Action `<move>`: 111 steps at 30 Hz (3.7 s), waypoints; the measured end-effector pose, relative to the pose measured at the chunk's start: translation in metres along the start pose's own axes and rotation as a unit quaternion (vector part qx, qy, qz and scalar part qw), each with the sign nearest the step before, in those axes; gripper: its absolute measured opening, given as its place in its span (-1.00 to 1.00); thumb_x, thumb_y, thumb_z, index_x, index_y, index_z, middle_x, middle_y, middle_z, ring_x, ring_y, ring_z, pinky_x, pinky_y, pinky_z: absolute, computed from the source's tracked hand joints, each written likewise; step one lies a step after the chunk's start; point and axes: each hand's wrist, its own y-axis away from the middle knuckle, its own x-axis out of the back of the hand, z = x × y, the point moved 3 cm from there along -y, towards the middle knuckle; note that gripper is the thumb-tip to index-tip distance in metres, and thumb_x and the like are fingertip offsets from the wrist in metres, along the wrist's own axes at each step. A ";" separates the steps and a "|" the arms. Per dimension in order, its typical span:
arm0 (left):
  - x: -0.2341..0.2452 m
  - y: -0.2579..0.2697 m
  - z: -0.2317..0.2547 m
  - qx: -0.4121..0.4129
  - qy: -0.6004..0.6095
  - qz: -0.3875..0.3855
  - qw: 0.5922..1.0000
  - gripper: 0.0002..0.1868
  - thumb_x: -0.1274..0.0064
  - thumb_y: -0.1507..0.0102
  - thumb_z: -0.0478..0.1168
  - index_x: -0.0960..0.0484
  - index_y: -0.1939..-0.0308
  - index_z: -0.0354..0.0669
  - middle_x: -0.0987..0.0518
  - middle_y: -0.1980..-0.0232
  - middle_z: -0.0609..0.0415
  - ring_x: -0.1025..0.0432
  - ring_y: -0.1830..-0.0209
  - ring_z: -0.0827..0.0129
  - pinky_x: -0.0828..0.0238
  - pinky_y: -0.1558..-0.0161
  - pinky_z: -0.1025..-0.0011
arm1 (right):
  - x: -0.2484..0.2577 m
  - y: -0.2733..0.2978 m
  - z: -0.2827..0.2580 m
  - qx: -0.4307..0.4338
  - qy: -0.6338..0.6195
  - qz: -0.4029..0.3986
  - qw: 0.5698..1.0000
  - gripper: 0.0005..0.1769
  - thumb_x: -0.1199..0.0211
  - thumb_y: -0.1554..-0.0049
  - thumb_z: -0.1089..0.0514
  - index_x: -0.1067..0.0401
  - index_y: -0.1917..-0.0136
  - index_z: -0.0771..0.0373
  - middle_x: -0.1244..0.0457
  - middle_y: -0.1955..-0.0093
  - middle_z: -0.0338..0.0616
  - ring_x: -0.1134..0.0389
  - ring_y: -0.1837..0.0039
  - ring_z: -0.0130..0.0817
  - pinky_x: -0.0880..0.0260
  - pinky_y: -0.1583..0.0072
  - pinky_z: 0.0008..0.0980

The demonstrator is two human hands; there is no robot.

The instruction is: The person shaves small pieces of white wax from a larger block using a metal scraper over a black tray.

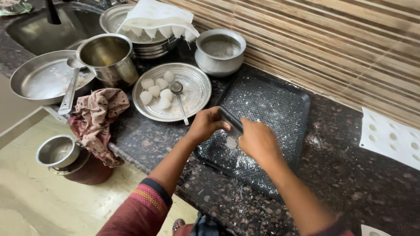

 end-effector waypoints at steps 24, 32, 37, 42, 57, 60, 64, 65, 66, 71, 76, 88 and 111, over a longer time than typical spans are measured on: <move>-0.022 0.000 0.040 -0.037 -0.239 0.034 0.970 -0.65 -0.41 -0.03 -0.26 -0.63 0.17 -0.21 -0.61 0.41 0.02 -0.40 0.48 0.52 -0.40 0.31 0.40 | -0.006 0.009 0.042 0.017 -0.046 0.074 0.996 -0.51 -0.40 -0.03 0.00 -0.43 -0.20 0.17 -0.41 0.15 0.16 -0.47 0.06 0.13 -0.45 -0.02 0.05; -0.007 0.003 0.007 -0.002 -0.032 0.036 0.999 -0.69 -0.30 -0.14 -0.41 -0.62 0.05 -0.27 -0.70 0.17 0.14 -0.55 0.17 0.56 -0.53 0.06 0.45 | -0.004 -0.006 0.024 0.018 -0.025 0.012 0.999 -0.57 -0.32 -0.06 0.13 -0.43 -0.21 0.16 -0.42 0.15 0.09 -0.53 0.10 -0.02 -0.53 -0.01 -0.07; 0.011 0.003 -0.032 0.006 0.054 0.060 0.997 -0.68 -0.22 -0.19 -0.49 -0.56 -0.01 -0.31 -0.68 0.07 0.11 -0.56 0.04 0.47 -0.55 -0.08 0.40 | 0.006 -0.042 -0.005 0.090 0.086 -0.033 0.992 -0.69 -0.27 0.03 0.26 -0.56 -0.03 0.18 -0.43 0.11 0.11 -0.50 0.03 0.00 -0.49 -0.11 -0.06; 0.016 0.004 -0.047 -0.017 0.061 0.075 0.995 -0.69 -0.23 -0.21 -0.48 -0.54 0.00 -0.31 -0.69 0.04 0.05 -0.56 0.03 0.46 -0.55 -0.10 0.39 | 0.010 -0.041 -0.021 0.115 0.083 -0.013 0.990 -0.74 -0.30 -0.08 0.09 -0.56 -0.06 0.11 -0.40 0.07 0.13 -0.46 -0.01 0.07 -0.45 -0.11 0.01; -0.040 0.041 -0.004 -0.059 -0.273 0.210 0.937 -0.39 -0.33 -0.08 -0.35 -0.54 -0.22 -0.29 -0.59 -0.05 -0.15 -0.54 0.18 0.14 -0.53 0.10 0.31 | -0.020 -0.017 0.044 -0.078 -0.129 0.080 0.985 -0.40 -0.34 -0.12 0.09 -0.27 -0.36 0.30 -0.43 0.05 0.16 -0.52 0.06 -0.03 -0.53 0.01 -0.10; -0.038 0.028 -0.016 -0.030 -0.270 0.203 0.941 -0.48 -0.28 -0.10 -0.37 -0.63 -0.17 -0.27 -0.64 0.03 -0.11 -0.59 0.26 0.20 -0.55 0.13 0.34 | -0.016 -0.020 0.035 -0.072 -0.096 0.045 0.992 -0.35 -0.29 -0.16 0.13 -0.15 -0.43 0.34 -0.40 0.03 0.20 -0.53 0.07 -0.04 -0.58 0.07 -0.15; -0.043 0.020 -0.020 -0.015 -0.292 0.218 0.931 -0.58 -0.43 -0.01 -0.28 -0.73 0.07 -0.30 -0.67 0.19 -0.12 -0.57 0.33 0.20 -0.51 0.21 0.31 | -0.009 -0.024 0.027 -0.074 -0.092 0.006 0.993 -0.34 -0.25 -0.17 0.18 -0.10 -0.46 0.32 -0.39 0.01 0.24 -0.54 0.05 -0.01 -0.61 0.04 -0.14; -0.043 0.019 -0.022 0.010 -0.280 0.226 0.933 -0.58 -0.46 0.03 -0.27 -0.73 0.12 -0.32 -0.67 0.26 -0.12 -0.56 0.36 0.19 -0.50 0.24 0.30 | -0.008 -0.026 0.025 -0.075 -0.092 0.005 0.993 -0.34 -0.25 -0.17 0.18 -0.10 -0.46 0.32 -0.39 0.01 0.24 -0.54 0.05 -0.01 -0.61 0.04 -0.14; -0.043 0.018 -0.023 0.011 -0.278 0.225 0.934 -0.58 -0.46 0.03 -0.27 -0.73 0.12 -0.32 -0.67 0.26 -0.12 -0.56 0.36 0.19 -0.50 0.24 0.30 | -0.007 -0.028 0.024 -0.055 -0.070 0.016 0.996 -0.34 -0.27 -0.15 0.17 -0.12 -0.44 0.34 -0.40 0.03 0.26 -0.52 0.02 0.04 -0.57 -0.01 -0.11; -0.040 0.012 -0.035 -0.032 -0.258 0.210 0.942 -0.71 -0.38 0.00 -0.33 -0.71 0.22 -0.31 -0.67 0.28 -0.10 -0.59 0.34 0.20 -0.53 0.25 0.32 | -0.003 -0.045 0.030 -0.018 -0.034 0.018 0.999 -0.40 -0.32 -0.08 0.16 -0.21 -0.32 0.37 -0.39 0.02 0.31 -0.48 -0.06 0.16 -0.49 -0.15 -0.04; -0.042 0.013 -0.036 -0.092 -0.304 0.218 0.923 -0.78 -0.39 0.00 -0.34 -0.69 0.34 -0.32 -0.65 0.30 -0.14 -0.55 0.28 0.04 -0.48 0.20 0.19 | -0.009 -0.074 0.034 -0.008 -0.008 0.025 1.000 -0.39 -0.27 -0.02 0.24 -0.23 -0.32 0.39 -0.36 -0.08 0.36 -0.44 -0.15 0.22 -0.42 -0.23 0.01; -0.042 0.010 -0.033 -0.095 -0.308 0.220 0.921 -0.83 -0.33 -0.03 -0.40 -0.65 0.36 -0.36 -0.63 0.33 -0.17 -0.56 0.32 0.02 -0.48 0.25 0.19 | -0.016 -0.003 0.019 -0.053 -0.037 0.042 0.997 -0.36 -0.20 -0.20 0.10 -0.09 -0.46 0.32 -0.42 0.10 0.30 -0.50 0.02 0.14 -0.51 -0.04 -0.03; -0.039 0.014 -0.036 -0.086 -0.284 0.223 0.929 -0.78 -0.37 -0.03 -0.32 -0.70 0.30 -0.33 -0.67 0.25 -0.14 -0.60 0.29 0.07 -0.52 0.20 0.25 | 0.011 -0.027 0.036 -0.044 -0.061 0.025 0.997 -0.26 -0.39 -0.04 0.11 -0.21 -0.42 0.30 -0.39 -0.04 0.27 -0.47 -0.10 0.13 -0.48 -0.15 -0.03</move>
